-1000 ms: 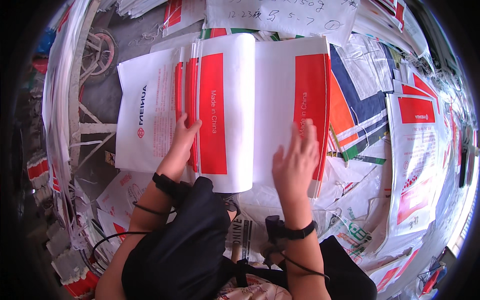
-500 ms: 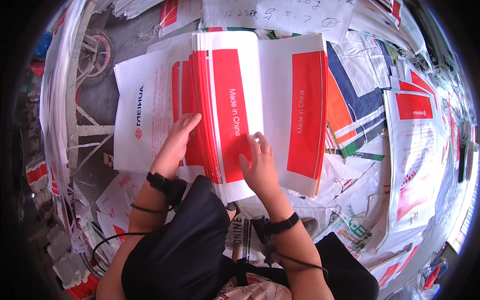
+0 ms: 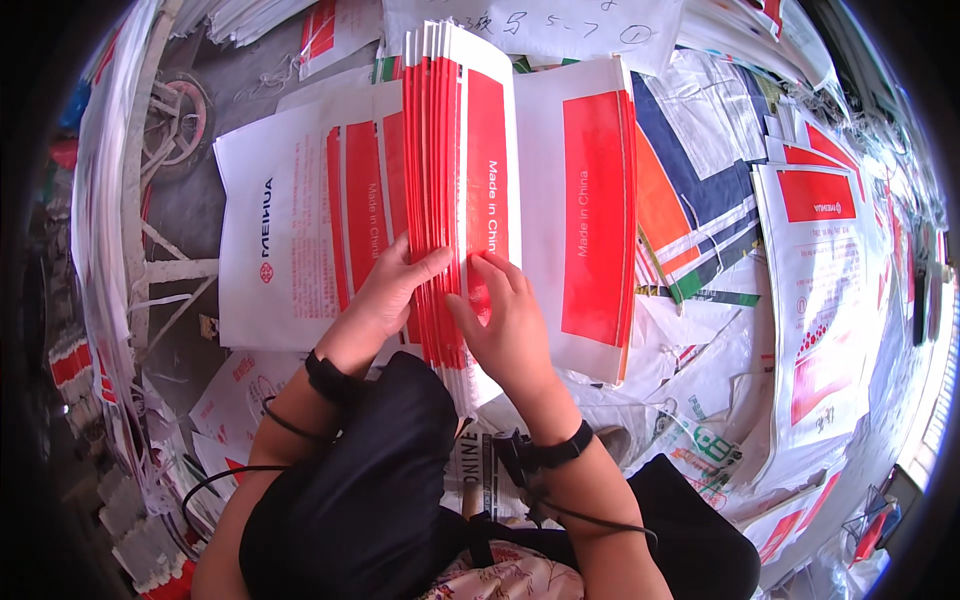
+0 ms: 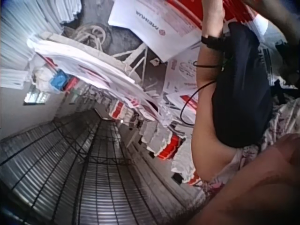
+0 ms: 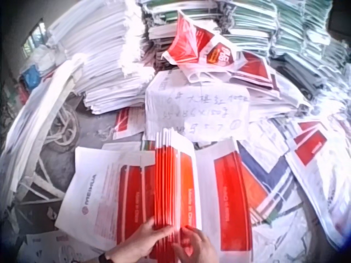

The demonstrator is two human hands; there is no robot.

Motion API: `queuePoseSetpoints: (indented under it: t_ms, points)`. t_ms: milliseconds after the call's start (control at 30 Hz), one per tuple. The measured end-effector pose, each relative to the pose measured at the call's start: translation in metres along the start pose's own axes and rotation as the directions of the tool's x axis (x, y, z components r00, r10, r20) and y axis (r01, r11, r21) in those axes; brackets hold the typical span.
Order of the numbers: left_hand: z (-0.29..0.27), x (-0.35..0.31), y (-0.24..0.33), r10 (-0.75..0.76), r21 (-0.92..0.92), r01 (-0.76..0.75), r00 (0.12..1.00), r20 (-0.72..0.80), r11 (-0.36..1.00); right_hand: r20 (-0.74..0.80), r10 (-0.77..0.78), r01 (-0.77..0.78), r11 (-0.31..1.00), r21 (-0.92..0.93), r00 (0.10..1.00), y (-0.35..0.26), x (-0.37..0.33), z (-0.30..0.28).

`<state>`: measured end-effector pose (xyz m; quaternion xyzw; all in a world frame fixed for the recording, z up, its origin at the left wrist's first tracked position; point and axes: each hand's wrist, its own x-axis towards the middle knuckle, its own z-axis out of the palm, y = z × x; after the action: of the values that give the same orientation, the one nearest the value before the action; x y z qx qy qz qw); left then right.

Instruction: The person sorts and counts large red and white plastic packaging bags by picking them up from a pile and stacking them together.

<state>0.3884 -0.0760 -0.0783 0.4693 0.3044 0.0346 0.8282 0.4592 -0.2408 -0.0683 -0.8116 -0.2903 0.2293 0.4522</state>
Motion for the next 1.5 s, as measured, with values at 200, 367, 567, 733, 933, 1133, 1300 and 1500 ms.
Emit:
queuePoseSetpoints:
  t_ms: [200, 367, 567, 733, 933, 1133, 1300, 1500]
  points:
    - [0.006, 0.001, -0.003, -0.003, -0.034, 0.003, 1.000, 0.018, 0.999, -0.045, 0.042, -0.044, 0.997, -0.057, 0.998, -0.001, 0.001, -0.004]
    - [0.006, 0.002, -0.007, -0.007, -0.015, 0.007, 1.000, 0.007, 1.000, -0.243, -0.026, 0.033, 0.999, 0.023, 0.970, 0.009, 0.001, 0.003]
    - [0.005, 0.003, -0.008, -0.013, -0.018, 0.013, 1.000, 0.023, 1.000, -0.113, -0.117, 0.113, 0.993, -0.043, 0.987, 0.008, -0.002, -0.006]
    - [0.007, 0.001, -0.006, 0.004, -0.008, -0.004, 1.000, -0.004, 1.000, -0.116, -0.015, 0.000, 0.992, -0.130, 0.993, -0.008, 0.000, -0.008]
    - [0.007, 0.004, -0.010, -0.011, 0.003, 0.011, 1.000, 0.003, 1.000, -0.275, -0.044, 0.040, 0.999, -0.022, 0.960, 0.016, -0.004, -0.003]
    - [0.010, 0.002, -0.007, 0.006, 0.000, -0.006, 1.000, -0.009, 1.000, -0.099, -0.098, 0.090, 0.992, -0.084, 0.990, 0.010, -0.002, -0.009]
    - [0.011, 0.002, -0.006, 0.001, 0.013, -0.001, 1.000, -0.003, 1.000, -0.103, -0.060, 0.044, 0.988, -0.150, 0.993, -0.002, 0.001, -0.008]
    - [0.011, 0.001, -0.004, -0.004, 0.039, 0.004, 1.000, 0.004, 0.999, -0.226, -0.017, 0.011, 1.000, -0.028, 0.974, 0.005, -0.001, -0.009]
